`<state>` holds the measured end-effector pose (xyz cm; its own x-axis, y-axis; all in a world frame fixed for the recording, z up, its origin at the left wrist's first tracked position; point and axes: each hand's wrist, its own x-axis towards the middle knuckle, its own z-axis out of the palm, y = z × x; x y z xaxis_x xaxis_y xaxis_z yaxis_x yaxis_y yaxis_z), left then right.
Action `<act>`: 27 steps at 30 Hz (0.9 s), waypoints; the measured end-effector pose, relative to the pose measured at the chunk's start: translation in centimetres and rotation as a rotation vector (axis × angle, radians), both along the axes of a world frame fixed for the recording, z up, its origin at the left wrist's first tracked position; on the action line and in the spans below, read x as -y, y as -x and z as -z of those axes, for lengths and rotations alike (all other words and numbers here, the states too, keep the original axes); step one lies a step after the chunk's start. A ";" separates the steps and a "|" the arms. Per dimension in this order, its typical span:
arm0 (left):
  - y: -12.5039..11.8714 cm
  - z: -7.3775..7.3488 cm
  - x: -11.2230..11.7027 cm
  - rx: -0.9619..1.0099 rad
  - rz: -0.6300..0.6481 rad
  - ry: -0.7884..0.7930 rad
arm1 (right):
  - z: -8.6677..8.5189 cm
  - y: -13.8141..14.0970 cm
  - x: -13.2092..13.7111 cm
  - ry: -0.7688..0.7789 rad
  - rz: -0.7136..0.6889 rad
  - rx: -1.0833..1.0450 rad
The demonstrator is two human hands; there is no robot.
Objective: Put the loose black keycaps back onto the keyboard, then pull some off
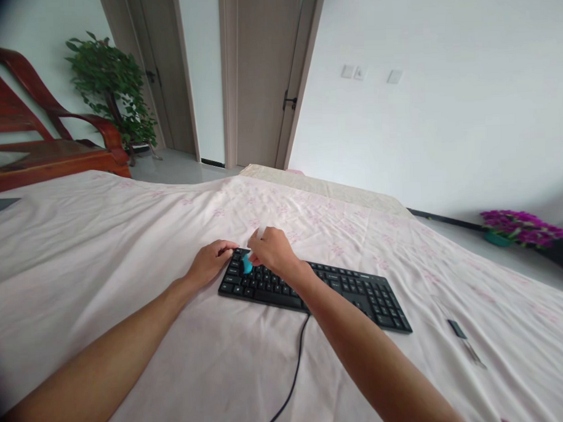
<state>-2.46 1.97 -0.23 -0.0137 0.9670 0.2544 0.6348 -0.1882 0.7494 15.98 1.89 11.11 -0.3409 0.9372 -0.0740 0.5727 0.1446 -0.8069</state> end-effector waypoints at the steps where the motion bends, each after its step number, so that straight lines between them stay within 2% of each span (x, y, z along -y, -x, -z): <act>1: 0.0 0.0 0.0 -0.005 -0.002 -0.001 | -0.1 -0.1 0.3 0.077 -0.046 0.018; 3: 0.0 0.0 0.0 -0.015 -0.001 -0.011 | -0.7 -0.4 1.0 0.168 -0.124 0.037; 9: 0.0 -0.1 0.1 -0.029 0.009 -0.036 | -1.8 -1.5 2.3 0.073 -0.248 -0.036; 14: -0.1 -0.4 0.3 -0.023 0.002 0.002 | -2.0 -5.2 2.8 0.131 -0.319 0.119; 18: -0.1 -0.4 0.3 -0.006 0.000 0.007 | -2.6 -10.2 3.5 0.108 -0.236 0.299; 21: -0.2 -0.4 0.4 -0.001 -0.009 0.019 | -3.6 -13.2 3.7 0.118 -0.123 0.468; 24: -0.2 -0.4 0.4 -0.004 -0.011 0.023 | -4.3 -14.0 3.8 0.106 0.000 0.477; 27: -0.1 -0.4 0.4 -0.008 -0.004 0.019 | -3.8 -13.1 4.0 0.014 0.141 0.275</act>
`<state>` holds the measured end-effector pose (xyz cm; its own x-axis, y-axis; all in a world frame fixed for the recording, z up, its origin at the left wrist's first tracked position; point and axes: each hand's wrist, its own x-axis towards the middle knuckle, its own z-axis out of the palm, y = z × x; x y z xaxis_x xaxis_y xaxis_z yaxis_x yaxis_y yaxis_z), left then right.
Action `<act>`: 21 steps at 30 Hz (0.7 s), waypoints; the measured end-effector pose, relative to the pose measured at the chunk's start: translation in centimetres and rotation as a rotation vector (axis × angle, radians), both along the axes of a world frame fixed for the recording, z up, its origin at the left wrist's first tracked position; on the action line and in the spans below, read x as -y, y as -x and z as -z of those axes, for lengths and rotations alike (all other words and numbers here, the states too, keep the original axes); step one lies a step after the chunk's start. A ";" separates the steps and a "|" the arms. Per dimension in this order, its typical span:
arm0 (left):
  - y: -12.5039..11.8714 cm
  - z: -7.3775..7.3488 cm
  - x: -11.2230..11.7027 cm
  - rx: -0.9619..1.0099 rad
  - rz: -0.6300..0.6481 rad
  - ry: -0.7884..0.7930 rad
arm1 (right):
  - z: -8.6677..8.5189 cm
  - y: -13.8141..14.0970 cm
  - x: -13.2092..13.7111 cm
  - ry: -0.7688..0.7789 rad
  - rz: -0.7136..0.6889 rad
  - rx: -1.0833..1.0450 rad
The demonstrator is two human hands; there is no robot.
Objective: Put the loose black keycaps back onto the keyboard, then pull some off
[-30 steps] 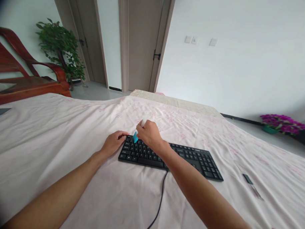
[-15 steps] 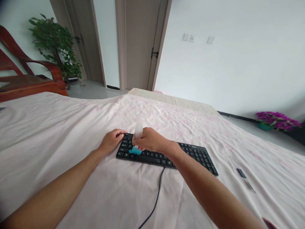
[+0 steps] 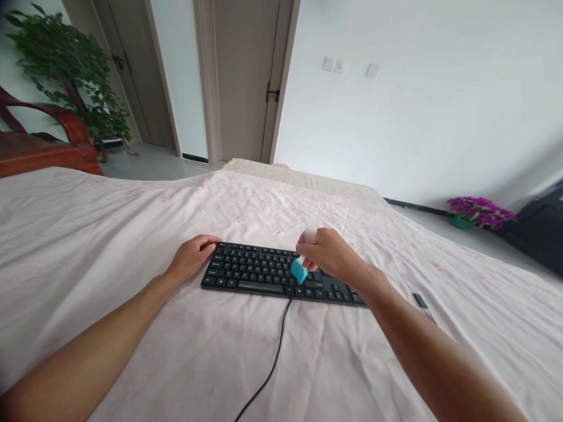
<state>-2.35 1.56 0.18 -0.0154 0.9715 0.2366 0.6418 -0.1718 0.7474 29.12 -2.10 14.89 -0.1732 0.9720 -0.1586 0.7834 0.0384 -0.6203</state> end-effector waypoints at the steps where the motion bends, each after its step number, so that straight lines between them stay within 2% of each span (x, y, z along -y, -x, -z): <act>1: 0.0 0.0 0.0 -0.001 0.001 0.000 | 0.4 0.4 0.2 -0.040 0.031 -0.068; 3: 0.0 0.1 0.0 -0.003 -0.002 0.001 | 1.4 0.9 0.7 -0.053 0.062 -0.146; 6: 0.0 0.0 -0.1 -0.002 -0.006 -0.002 | 2.2 0.8 1.4 0.122 0.033 -0.122; 9: 0.0 0.0 0.0 -0.005 -0.008 0.001 | 1.9 0.6 1.8 0.257 -0.026 -0.118; 12: 0.0 0.0 -0.1 -0.018 -0.006 0.003 | 1.6 2.0 1.6 0.156 -0.015 -0.295; 16: 0.1 0.3 -0.2 -0.033 -0.003 -0.023 | 2.9 6.3 1.1 0.047 -0.020 -0.578; 19: 0.2 0.6 -0.4 -0.033 0.006 -0.046 | 4.1 8.9 1.0 0.055 -0.061 -0.586; 21: 0.3 0.8 -0.5 -0.028 0.011 -0.045 | 4.3 9.7 1.1 0.142 -0.117 -0.489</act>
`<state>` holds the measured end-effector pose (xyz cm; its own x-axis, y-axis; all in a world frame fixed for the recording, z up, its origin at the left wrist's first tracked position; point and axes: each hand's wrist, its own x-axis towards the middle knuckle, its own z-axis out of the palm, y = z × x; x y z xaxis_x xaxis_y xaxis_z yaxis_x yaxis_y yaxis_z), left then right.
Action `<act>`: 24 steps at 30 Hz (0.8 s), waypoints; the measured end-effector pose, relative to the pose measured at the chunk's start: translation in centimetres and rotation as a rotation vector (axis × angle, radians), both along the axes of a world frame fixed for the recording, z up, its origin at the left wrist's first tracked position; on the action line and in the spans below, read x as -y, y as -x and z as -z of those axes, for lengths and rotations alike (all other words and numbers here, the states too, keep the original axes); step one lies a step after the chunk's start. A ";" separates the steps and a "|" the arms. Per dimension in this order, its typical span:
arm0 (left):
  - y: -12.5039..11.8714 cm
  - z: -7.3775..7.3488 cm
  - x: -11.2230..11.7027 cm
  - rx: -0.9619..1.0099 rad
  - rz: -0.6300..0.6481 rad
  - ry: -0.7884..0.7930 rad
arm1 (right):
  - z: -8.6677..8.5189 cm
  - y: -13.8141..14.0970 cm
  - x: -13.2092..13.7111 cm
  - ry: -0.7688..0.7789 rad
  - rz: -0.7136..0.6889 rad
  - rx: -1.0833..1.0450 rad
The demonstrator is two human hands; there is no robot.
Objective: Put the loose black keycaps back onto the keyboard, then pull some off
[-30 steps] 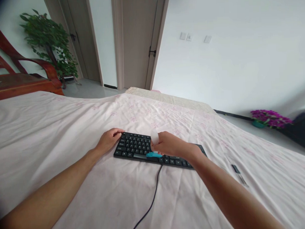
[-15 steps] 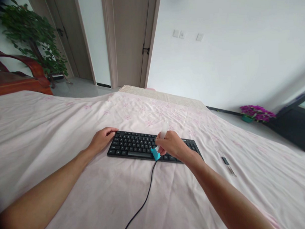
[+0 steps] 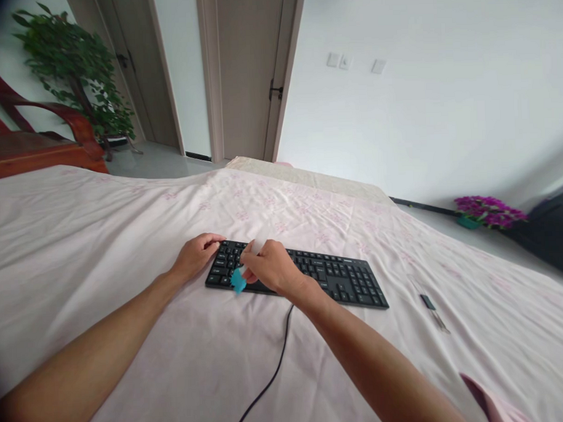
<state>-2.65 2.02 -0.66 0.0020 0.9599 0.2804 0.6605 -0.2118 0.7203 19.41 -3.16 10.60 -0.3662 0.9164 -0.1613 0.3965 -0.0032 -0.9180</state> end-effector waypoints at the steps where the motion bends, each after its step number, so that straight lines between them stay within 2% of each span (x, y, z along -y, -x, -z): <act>1: 0.0 0.1 0.0 0.003 0.002 0.000 | -0.1 0.2 0.0 0.032 -0.045 0.048; 3: 0.1 0.2 -0.1 0.007 0.010 -0.004 | -0.5 0.5 -0.1 0.035 -0.108 0.079; 8: 0.0 0.2 -0.1 0.000 0.020 -0.013 | -0.7 1.8 -1.0 -0.189 -0.185 -0.063; 12: -0.1 -0.1 0.0 -0.017 -0.002 -0.001 | -0.3 1.3 -1.6 -0.203 -0.298 0.039; 16: -0.2 -0.5 0.2 -0.021 -0.014 0.019 | -1.2 -2.3 -1.2 -0.184 -0.326 0.244; 24: -0.3 -0.8 0.6 -0.030 -0.025 0.056 | -3.7 -12.5 1.0 -0.167 -0.141 0.692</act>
<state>-2.39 1.45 0.16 -0.0148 0.9740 0.2262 0.6866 -0.1546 0.7104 31.91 -4.13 14.30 -0.3475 0.9007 -0.2606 0.8730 0.2094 -0.4404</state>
